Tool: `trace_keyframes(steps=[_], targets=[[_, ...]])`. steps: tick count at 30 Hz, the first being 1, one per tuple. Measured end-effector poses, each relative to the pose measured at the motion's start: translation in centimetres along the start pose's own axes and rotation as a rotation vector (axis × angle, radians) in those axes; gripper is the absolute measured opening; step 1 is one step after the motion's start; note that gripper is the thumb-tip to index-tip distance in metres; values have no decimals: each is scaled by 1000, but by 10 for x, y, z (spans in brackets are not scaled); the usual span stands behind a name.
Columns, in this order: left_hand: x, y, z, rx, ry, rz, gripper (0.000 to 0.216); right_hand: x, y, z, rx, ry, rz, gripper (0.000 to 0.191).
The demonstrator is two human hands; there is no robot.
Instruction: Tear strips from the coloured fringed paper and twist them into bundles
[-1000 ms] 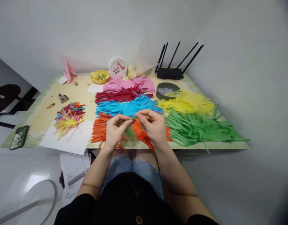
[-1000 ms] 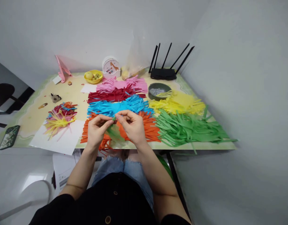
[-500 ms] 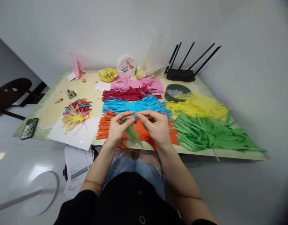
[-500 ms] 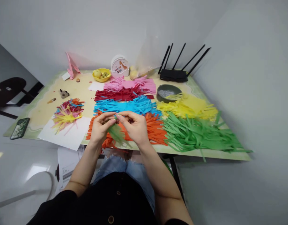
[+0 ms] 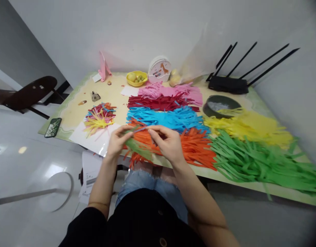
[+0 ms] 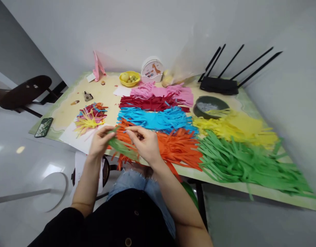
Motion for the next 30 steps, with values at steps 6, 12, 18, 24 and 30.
trace_keyframes(steps=[6,12,18,24,30], targets=[[17,-53,162,1024,-715,-515,21,-23,-48,55,-157,-208,-126,27],[82,14,137,1304,-67,-344,26,-27,-84,85,-621,-108,69,23],[135,41,132,1388,26,-228,36,-45,-122,81,-925,442,237,22],[123,15,114,1600,29,-181,39,-44,-139,81,-1081,446,189,20],[49,4,11,1622,105,-212,37,-34,-137,78,-1113,389,123,16]])
Point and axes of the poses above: each hand's wrist, its own x-axis towards the middle knuckle, its own z-axis out of the back of the hand, y = z × x, the point moved 2 cm from there along x, towards the middle knuckle, and after that the axes turned 7 degrees about -x, right-handed, at the moved point
